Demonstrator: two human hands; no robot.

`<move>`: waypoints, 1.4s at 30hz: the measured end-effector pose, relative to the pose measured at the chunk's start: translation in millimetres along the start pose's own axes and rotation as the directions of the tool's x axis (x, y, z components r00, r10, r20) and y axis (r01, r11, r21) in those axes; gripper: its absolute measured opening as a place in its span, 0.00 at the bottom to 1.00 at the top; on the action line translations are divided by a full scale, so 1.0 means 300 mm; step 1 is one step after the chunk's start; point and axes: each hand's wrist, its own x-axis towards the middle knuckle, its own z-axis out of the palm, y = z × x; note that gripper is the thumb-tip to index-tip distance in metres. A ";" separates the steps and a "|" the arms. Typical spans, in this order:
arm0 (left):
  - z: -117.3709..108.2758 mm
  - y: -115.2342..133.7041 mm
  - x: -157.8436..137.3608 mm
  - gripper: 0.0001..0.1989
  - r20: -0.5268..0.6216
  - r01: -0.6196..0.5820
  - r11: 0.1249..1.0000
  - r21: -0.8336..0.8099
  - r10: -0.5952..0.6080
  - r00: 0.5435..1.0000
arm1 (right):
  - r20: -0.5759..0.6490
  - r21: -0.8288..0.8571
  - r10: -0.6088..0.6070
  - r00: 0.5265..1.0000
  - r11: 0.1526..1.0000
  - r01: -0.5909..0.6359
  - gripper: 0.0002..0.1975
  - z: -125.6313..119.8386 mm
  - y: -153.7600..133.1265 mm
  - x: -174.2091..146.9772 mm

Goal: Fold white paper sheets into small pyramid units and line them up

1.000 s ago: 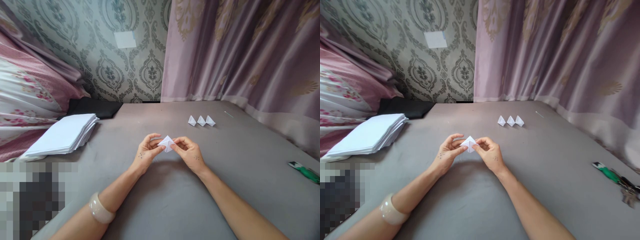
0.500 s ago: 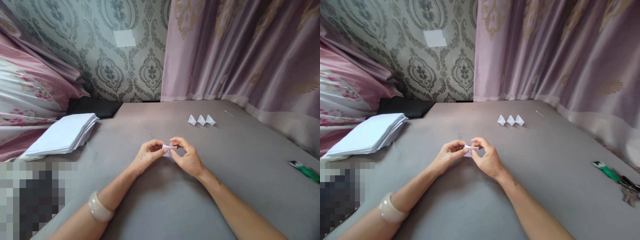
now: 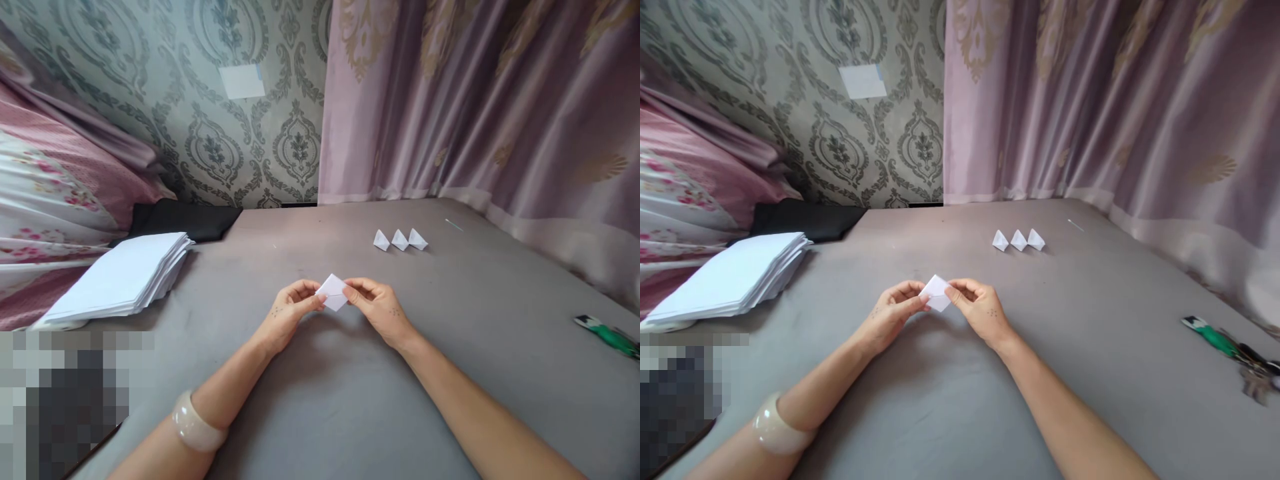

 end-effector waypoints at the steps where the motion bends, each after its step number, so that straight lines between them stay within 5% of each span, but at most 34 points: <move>1: 0.000 0.000 -0.002 0.11 0.018 0.016 0.999 0.032 -0.017 1.000 | -0.009 -0.010 -0.003 1.000 1.000 0.003 0.14 -0.004 0.000 0.001; 6: 0.012 0.010 -0.019 0.14 0.111 0.119 0.983 0.141 -0.135 0.985 | -0.019 -0.060 -0.025 1.000 0.998 0.023 0.14 -0.013 0.001 0.006; 12: 0.012 -0.014 -0.016 0.12 0.078 0.124 0.960 0.251 -0.147 0.986 | -0.055 -0.026 0.027 0.998 0.999 -0.028 0.16 -0.010 -0.004 0.010; 16: 0.010 -0.035 -0.008 0.13 0.023 0.159 0.975 0.156 -0.164 0.986 | -0.002 0.171 0.139 0.990 0.976 -0.137 0.23 0.002 -0.010 0.002; 29: 0.048 -0.039 -0.020 0.15 0.038 0.215 0.952 0.219 -0.228 0.973 | -0.024 0.122 0.181 0.983 0.977 -0.176 0.19 0.022 0.008 -0.002; 36: 0.041 -0.061 -0.009 0.16 -0.101 0.260 0.964 0.052 -0.254 0.962 | 0.079 0.273 0.248 0.965 0.926 -0.260 0.20 0.033 0.021 -0.002; 42: 0.032 -0.054 -0.006 0.15 -0.058 0.303 0.950 0.068 -0.300 0.952 | 0.012 0.132 0.267 0.964 0.955 -0.267 0.17 0.026 0.031 0.005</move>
